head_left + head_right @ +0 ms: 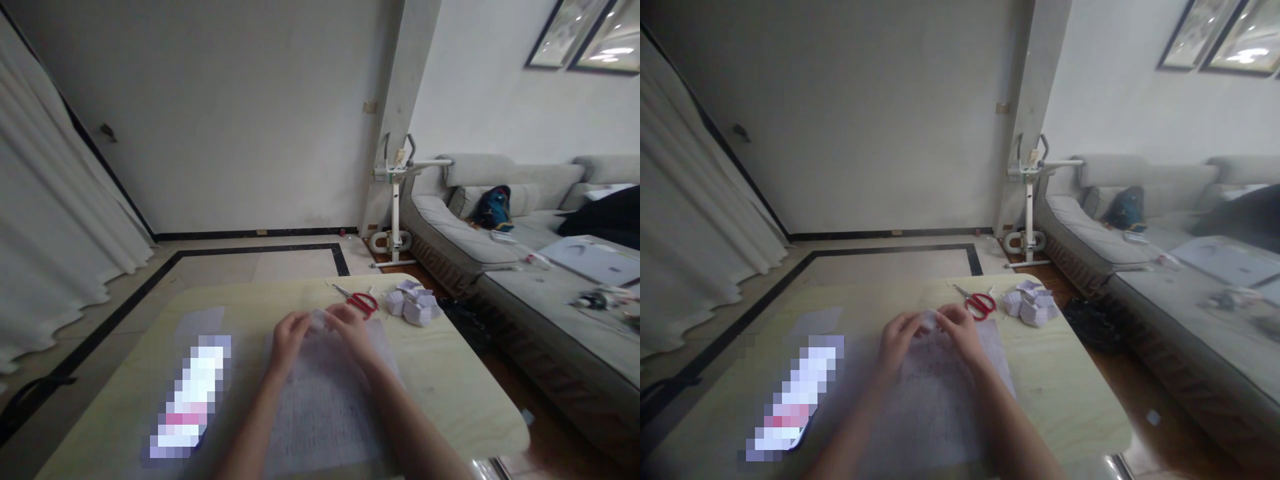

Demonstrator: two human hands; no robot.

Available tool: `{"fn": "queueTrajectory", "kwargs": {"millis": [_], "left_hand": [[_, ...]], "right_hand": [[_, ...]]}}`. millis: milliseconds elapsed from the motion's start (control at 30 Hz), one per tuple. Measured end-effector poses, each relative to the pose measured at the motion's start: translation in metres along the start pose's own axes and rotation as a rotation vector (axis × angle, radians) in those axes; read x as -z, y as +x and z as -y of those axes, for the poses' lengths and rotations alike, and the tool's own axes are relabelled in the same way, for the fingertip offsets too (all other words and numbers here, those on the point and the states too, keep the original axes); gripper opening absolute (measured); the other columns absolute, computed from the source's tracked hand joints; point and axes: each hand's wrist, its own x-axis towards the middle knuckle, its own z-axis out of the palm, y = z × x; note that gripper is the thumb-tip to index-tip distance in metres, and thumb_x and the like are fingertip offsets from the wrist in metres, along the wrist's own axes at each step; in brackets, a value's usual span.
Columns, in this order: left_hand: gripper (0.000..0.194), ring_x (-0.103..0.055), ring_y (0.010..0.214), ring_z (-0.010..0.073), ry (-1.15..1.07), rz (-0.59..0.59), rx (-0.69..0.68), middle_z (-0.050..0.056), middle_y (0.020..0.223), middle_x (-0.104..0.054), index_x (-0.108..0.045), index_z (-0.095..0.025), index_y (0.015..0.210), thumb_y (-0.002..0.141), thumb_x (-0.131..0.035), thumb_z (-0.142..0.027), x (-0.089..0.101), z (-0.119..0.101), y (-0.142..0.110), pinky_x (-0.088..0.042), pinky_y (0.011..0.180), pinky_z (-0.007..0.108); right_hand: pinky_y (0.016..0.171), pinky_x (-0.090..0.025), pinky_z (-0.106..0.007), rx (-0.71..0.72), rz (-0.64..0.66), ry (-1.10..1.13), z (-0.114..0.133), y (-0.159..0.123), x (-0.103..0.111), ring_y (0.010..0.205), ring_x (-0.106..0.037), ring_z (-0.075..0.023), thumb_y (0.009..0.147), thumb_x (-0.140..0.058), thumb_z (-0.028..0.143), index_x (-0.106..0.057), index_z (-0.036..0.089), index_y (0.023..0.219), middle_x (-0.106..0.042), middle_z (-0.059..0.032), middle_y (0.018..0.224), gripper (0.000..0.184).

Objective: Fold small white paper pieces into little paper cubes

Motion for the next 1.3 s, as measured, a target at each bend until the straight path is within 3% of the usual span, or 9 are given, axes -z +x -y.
{"fn": "queueTrajectory", "kwargs": {"millis": [167, 333, 500, 633, 767, 967, 1300], "left_hand": [[0.026, -0.061, 0.059, 0.014, 0.011, -0.01, 0.001, 0.004, 0.067, -0.068, -0.067, -0.013, 0.078, 0.074, -0.062, -0.037, 0.0008, 0.0021, 0.001, -0.046, 0.055, 0.022], [0.029, -0.063, 0.064, 0.0155, -0.03, 0.067, 0.027, 0.004, 0.074, -0.069, -0.066, -0.013, 0.088, 0.073, -0.064, -0.038, -0.0018, 0.0022, 0.0, -0.048, 0.058, 0.023], [0.026, -0.062, 0.066, 0.0148, 0.057, -0.021, -0.022, 0.004, 0.072, -0.068, -0.067, -0.013, 0.082, 0.072, -0.065, -0.037, -0.002, 0.0047, 0.0006, -0.048, 0.061, 0.022], [0.04, -0.064, 0.075, 0.0162, -0.012, -0.078, -0.007, 0.006, 0.089, -0.07, -0.062, -0.014, 0.104, 0.07, -0.068, -0.034, -0.0021, 0.0067, 0.001, -0.049, 0.065, 0.023], [0.051, -0.066, 0.078, 0.0177, -0.051, -0.034, 0.073, 0.007, 0.09, -0.071, -0.059, -0.012, 0.114, 0.069, -0.069, -0.035, -0.0025, 0.0057, 0.0002, -0.051, 0.068, 0.025], [0.042, -0.066, 0.083, 0.02, -0.058, -0.013, 0.068, 0.009, 0.095, -0.071, -0.065, -0.012, 0.102, 0.068, -0.07, -0.036, -0.0032, 0.006, 0.0009, -0.051, 0.071, 0.027], [0.031, -0.065, 0.083, 0.0195, -0.04, -0.02, 0.026, 0.007, 0.088, -0.071, -0.066, -0.013, 0.089, 0.068, -0.069, -0.035, -0.0036, 0.0049, -0.0004, -0.049, 0.074, 0.028]], "right_hand": [[0.061, -0.045, -0.026, 0.012, -0.026, -0.065, 0.0006, 0.0013, 0.0025, 0.063, -0.056, -0.0146, 0.075, -0.064, 0.031, -0.062, 0.019, 0.073, -0.06, -0.0002, 0.067, 0.012], [0.062, -0.046, -0.026, 0.003, 0.008, -0.176, 0.0035, 0.0021, 0.004, 0.066, -0.058, -0.0157, 0.075, -0.064, 0.035, -0.064, 0.017, 0.073, -0.063, -0.0027, 0.07, 0.018], [0.069, -0.047, -0.027, 0.022, 0.011, -0.263, 0.0006, 0.0002, -0.0001, 0.075, -0.06, -0.0162, 0.077, -0.063, 0.038, -0.065, 0.016, 0.085, -0.065, -0.0045, 0.081, 0.024], [0.064, -0.046, -0.025, -0.045, 0.051, -0.289, -0.0012, -0.0012, -0.0031, 0.071, -0.06, -0.0164, 0.078, -0.062, 0.039, -0.066, 0.015, 0.084, -0.066, -0.0046, 0.077, 0.025], [0.061, -0.045, -0.025, -0.037, 0.058, -0.284, -0.0008, -0.0009, -0.0024, 0.07, -0.06, -0.0167, 0.079, -0.06, 0.036, -0.067, 0.015, 0.081, -0.067, -0.0046, 0.075, 0.022], [0.068, -0.045, -0.028, 0.027, 0.07, -0.3, -0.0015, 0.0004, 0.0005, 0.075, -0.061, -0.0177, 0.08, -0.059, 0.033, -0.069, 0.017, 0.086, -0.069, -0.0052, 0.081, 0.02], [0.07, -0.046, -0.028, 0.011, 0.039, -0.266, 0.0054, -0.0004, -0.0001, 0.077, -0.062, -0.0184, 0.078, -0.061, 0.034, -0.07, 0.017, 0.085, -0.07, -0.0056, 0.083, 0.021]]}}
